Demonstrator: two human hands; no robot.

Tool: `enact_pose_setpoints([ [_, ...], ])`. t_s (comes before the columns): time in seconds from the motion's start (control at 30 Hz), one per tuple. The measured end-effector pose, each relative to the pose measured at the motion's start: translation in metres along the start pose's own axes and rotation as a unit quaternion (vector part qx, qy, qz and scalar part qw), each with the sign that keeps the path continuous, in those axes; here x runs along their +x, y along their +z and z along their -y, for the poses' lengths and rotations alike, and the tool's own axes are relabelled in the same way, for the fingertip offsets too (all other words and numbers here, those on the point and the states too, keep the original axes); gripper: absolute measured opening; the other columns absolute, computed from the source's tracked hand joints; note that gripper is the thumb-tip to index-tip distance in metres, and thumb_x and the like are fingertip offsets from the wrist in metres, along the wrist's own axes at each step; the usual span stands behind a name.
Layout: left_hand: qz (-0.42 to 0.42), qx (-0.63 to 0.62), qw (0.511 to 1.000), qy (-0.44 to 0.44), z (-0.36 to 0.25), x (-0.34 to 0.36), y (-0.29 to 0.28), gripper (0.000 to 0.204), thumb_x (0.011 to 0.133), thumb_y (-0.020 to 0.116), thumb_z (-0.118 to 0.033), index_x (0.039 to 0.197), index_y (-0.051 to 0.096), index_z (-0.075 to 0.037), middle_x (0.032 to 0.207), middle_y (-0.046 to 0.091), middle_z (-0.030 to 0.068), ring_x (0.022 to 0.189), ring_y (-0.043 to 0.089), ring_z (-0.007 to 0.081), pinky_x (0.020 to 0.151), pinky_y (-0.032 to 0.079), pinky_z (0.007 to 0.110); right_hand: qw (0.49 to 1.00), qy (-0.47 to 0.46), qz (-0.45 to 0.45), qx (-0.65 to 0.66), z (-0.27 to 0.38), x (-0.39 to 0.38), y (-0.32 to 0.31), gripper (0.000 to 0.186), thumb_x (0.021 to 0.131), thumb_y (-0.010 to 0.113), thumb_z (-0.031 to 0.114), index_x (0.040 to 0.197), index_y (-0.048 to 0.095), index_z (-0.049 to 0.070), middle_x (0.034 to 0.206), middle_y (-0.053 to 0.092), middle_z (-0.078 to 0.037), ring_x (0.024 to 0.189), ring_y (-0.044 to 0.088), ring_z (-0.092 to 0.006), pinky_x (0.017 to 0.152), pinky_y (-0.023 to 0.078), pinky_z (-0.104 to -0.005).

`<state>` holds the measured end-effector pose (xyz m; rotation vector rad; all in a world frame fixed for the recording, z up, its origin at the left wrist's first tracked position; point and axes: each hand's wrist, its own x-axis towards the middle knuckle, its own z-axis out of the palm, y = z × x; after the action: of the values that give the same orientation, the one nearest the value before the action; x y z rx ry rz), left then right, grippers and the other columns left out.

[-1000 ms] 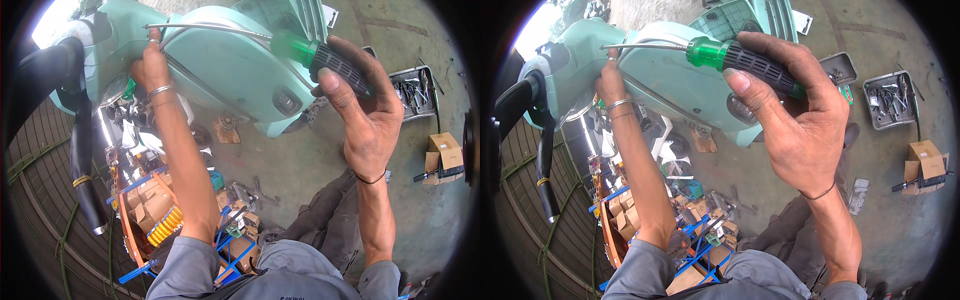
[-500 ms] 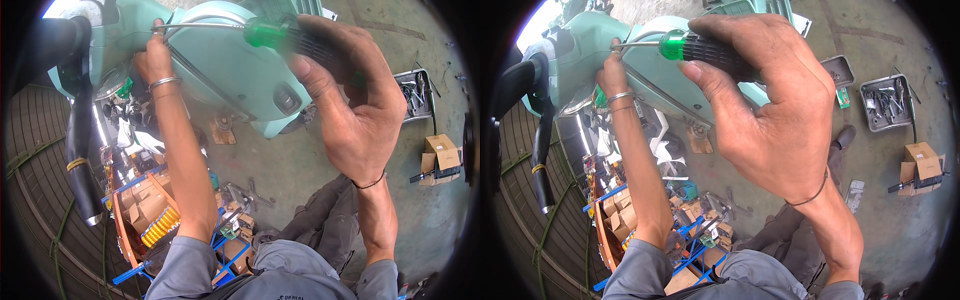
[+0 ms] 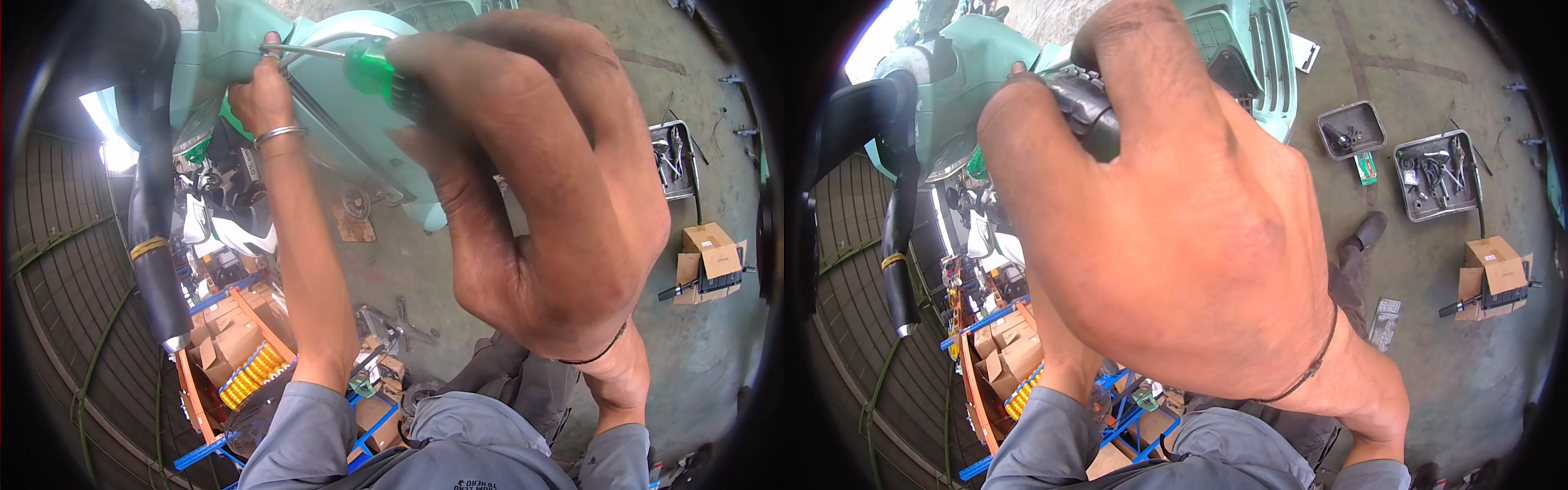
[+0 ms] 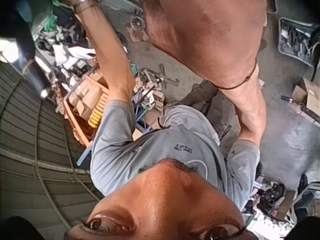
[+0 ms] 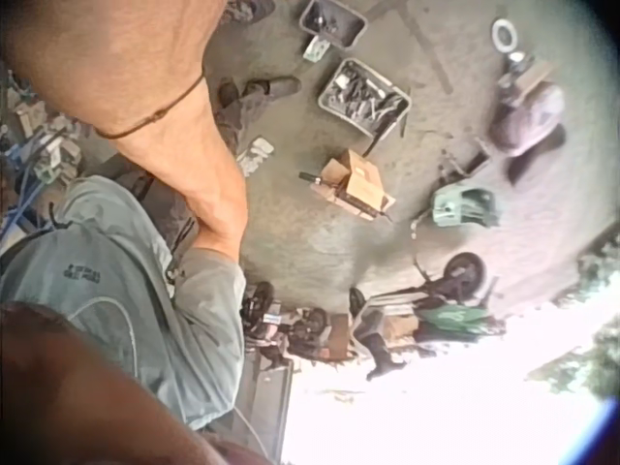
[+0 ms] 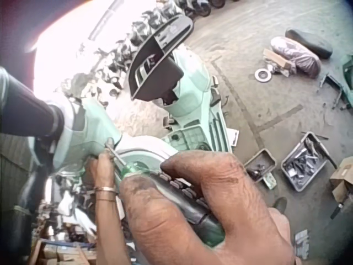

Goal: The person assembles the front panel of an electric scooter by aligning the components and then secures it by using a screwdriver to tighten several screws on the side.

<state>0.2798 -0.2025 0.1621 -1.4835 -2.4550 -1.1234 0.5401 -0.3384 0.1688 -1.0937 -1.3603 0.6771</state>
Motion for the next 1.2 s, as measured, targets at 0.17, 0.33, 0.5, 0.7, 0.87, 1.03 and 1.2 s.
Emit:
enact_pose_setpoints([
  [0.17,-0.002,0.011,0.999,-0.037,-0.013,-0.007,-0.004,0.051,0.075,0.080,-0.039,0.086,0.068,0.009,0.086,0.069,0.0140,0.078,0.062,0.0235,0.075,0.048,0.036,1.000,-0.002,-0.009,-0.017,0.006,0.000,0.001,0.044,0.079,0.072,0.000,0.121,0.057,-0.003,0.099,0.062,-0.014,0.085,0.064,-0.0238,0.078,0.053,-0.0309],
  [0.33,-0.003,0.044,0.993,-0.114,-0.054,-0.032,-0.006,0.055,0.073,0.081,-0.041,0.093,0.069,0.009,0.091,0.071,0.0164,0.083,0.066,0.0259,0.079,0.050,0.037,0.998,-0.001,-0.028,-0.061,0.006,0.003,0.011,0.047,0.078,0.073,0.001,0.122,0.055,-0.002,0.096,0.061,-0.014,0.081,0.063,-0.0250,0.074,0.053,-0.0319],
  [0.5,-0.012,0.040,0.997,-0.060,-0.035,-0.019,-0.008,0.057,0.072,0.081,-0.042,0.095,0.070,0.009,0.093,0.072,0.0176,0.085,0.068,0.0297,0.081,0.051,0.038,0.997,0.012,-0.023,-0.079,0.012,0.007,0.009,0.051,0.077,0.073,0.002,0.124,0.053,-0.002,0.093,0.060,-0.015,0.077,0.062,-0.0261,0.071,0.053,-0.0328],
  [0.7,0.006,0.012,0.999,0.029,0.000,0.000,-0.002,0.050,0.072,0.081,-0.039,0.092,0.072,0.005,0.095,0.072,0.0182,0.088,0.068,0.0333,0.082,0.049,0.041,0.996,0.027,-0.017,-0.086,0.025,0.009,-0.004,0.054,0.076,0.074,0.004,0.126,0.051,-0.001,0.089,0.060,-0.015,0.073,0.062,-0.0275,0.068,0.053,-0.0339],
  [0.87,0.006,0.058,0.998,0.032,0.019,0.013,-0.001,0.049,0.071,0.081,-0.040,0.094,0.073,0.002,0.095,0.073,0.0168,0.089,0.068,0.0340,0.084,0.049,0.042,0.988,0.081,0.008,-0.134,0.030,0.022,-0.002,0.058,0.076,0.074,0.005,0.127,0.049,0.000,0.086,0.059,-0.015,0.069,0.061,-0.0287,0.065,0.053,-0.0349],
  [1.03,-0.043,0.065,0.994,0.081,0.020,0.013,0.002,0.050,0.070,0.082,-0.040,0.098,0.073,0.000,0.098,0.072,0.0172,0.092,0.067,0.0351,0.087,0.048,0.043,0.993,0.088,-0.019,-0.072,0.030,0.022,-0.002,0.058,0.077,0.072,0.004,0.129,0.047,-0.002,0.092,0.058,-0.016,0.078,0.061,-0.0302,0.069,0.053,-0.0363],
  [1.2,-0.024,-0.016,0.991,0.132,0.017,0.006,0.005,0.051,0.074,0.079,-0.038,0.096,0.071,0.007,0.097,0.072,0.0209,0.089,0.067,0.0353,0.084,0.048,0.042,0.996,0.035,-0.077,-0.036,0.017,0.016,0.007,0.051,0.082,0.069,0.012,0.125,0.048,-0.004,0.100,0.054,-0.019,0.079,0.061,-0.0306,0.061,0.051,-0.0377],
])
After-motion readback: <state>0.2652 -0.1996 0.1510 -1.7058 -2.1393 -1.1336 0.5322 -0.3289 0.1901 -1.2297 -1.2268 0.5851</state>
